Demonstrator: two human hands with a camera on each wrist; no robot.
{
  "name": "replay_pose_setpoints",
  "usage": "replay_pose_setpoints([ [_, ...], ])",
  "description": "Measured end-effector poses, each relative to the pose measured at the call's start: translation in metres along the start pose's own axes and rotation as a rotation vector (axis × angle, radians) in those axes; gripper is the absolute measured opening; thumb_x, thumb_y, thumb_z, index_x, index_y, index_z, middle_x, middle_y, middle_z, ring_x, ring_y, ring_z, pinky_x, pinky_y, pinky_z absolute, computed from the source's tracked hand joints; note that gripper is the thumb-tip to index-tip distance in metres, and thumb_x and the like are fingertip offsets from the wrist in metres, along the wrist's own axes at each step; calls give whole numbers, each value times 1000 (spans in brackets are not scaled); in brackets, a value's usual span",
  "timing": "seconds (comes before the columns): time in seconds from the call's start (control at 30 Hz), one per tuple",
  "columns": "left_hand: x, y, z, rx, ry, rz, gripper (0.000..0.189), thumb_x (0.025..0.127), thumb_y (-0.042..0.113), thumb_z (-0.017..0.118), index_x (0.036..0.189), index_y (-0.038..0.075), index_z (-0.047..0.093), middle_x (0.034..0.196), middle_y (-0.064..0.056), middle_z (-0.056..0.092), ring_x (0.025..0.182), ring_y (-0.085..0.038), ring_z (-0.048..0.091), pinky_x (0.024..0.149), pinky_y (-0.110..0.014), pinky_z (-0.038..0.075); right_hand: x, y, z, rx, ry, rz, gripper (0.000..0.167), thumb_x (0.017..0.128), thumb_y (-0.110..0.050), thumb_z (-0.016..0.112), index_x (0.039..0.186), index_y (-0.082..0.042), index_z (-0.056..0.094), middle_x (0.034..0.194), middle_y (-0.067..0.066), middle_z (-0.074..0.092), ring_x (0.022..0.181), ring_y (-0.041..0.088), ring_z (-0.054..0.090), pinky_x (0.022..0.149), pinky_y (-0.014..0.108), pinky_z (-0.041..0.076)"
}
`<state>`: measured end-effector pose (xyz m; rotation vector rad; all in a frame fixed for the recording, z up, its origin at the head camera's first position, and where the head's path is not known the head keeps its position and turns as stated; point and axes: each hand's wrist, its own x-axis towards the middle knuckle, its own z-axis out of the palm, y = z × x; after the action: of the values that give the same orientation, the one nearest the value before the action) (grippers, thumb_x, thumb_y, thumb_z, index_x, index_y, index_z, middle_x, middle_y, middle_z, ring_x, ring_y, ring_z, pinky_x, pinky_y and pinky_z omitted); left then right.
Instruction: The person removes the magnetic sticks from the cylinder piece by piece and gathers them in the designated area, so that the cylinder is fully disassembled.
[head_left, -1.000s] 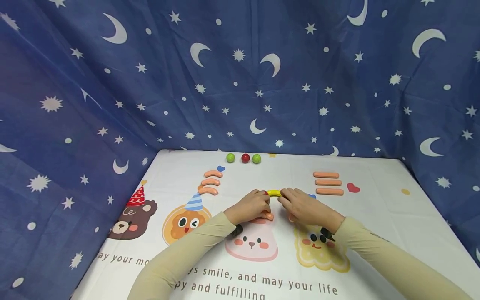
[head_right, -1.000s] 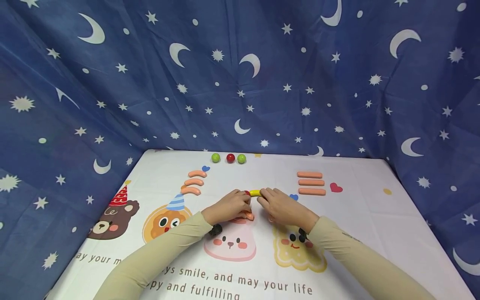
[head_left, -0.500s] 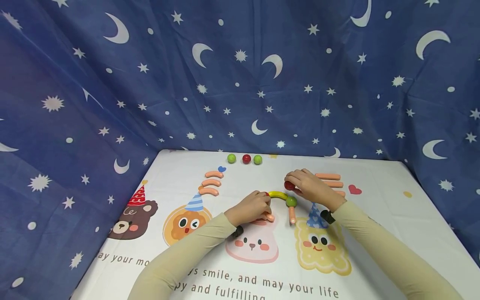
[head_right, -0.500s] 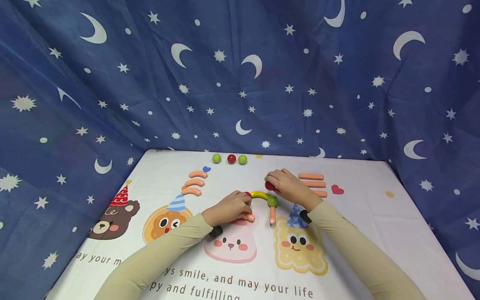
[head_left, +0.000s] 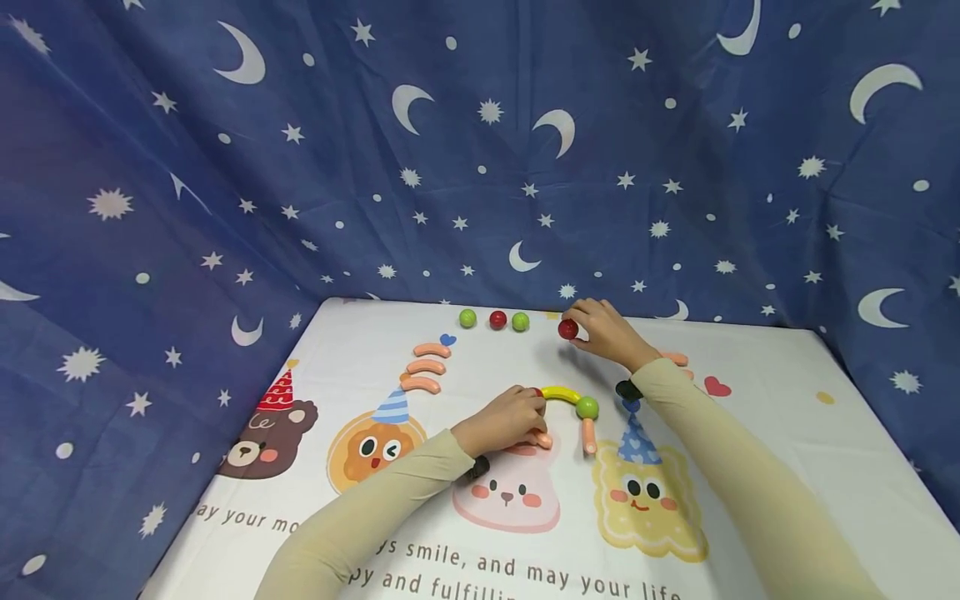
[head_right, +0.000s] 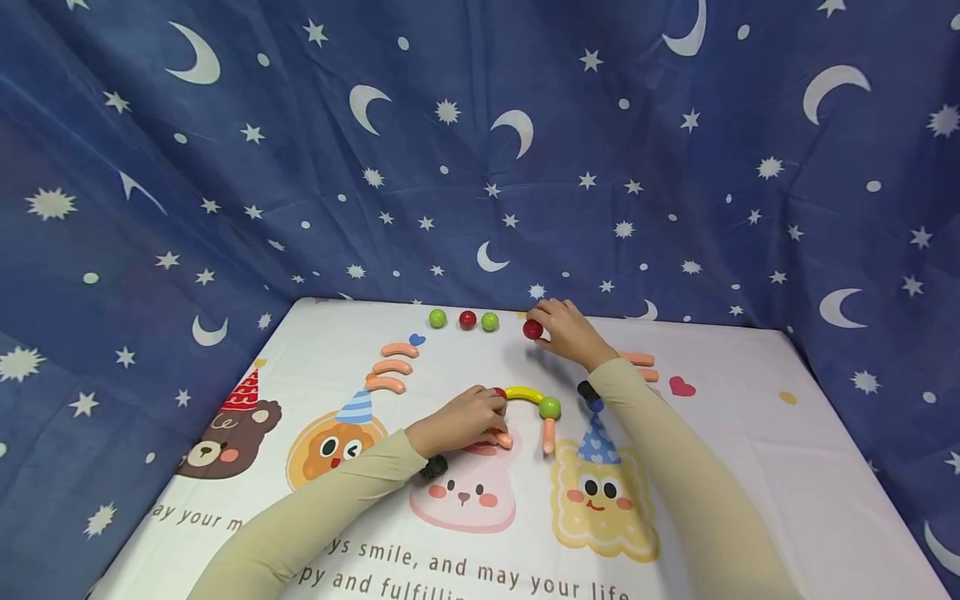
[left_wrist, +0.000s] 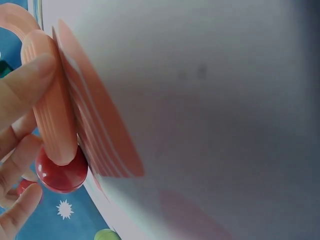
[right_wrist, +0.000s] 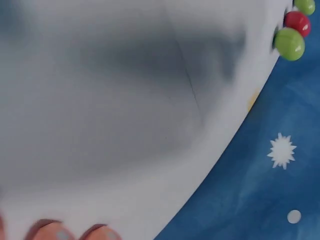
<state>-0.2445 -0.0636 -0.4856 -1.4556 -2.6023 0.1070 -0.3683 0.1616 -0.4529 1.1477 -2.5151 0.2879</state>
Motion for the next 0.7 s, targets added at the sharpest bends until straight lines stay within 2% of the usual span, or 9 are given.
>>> replay_pose_setpoints([
  [0.3,-2,2,-3,-4,-15,-12,13,84,38,66,91,31,74,87,11,58,84,-8,49,82,-24,40,28,14,18,-80,-99,65,41,70,-17,82,105,-6,63,103,11,62,97,28,57,86,45,43],
  [0.5,-3,1,-2,3,12,-10,13,82,40,66,86,31,74,84,11,57,81,-8,49,78,-24,40,45,18,32,-117,-168,141,37,75,-21,78,104,-5,64,109,14,63,109,32,56,90,47,43],
  [0.7,-3,1,-2,16,27,-3,13,82,41,65,85,32,74,83,11,57,80,-7,49,76,-23,39,55,19,45,-137,-197,160,36,73,-19,79,103,-4,64,106,14,64,107,33,57,93,48,42],
])
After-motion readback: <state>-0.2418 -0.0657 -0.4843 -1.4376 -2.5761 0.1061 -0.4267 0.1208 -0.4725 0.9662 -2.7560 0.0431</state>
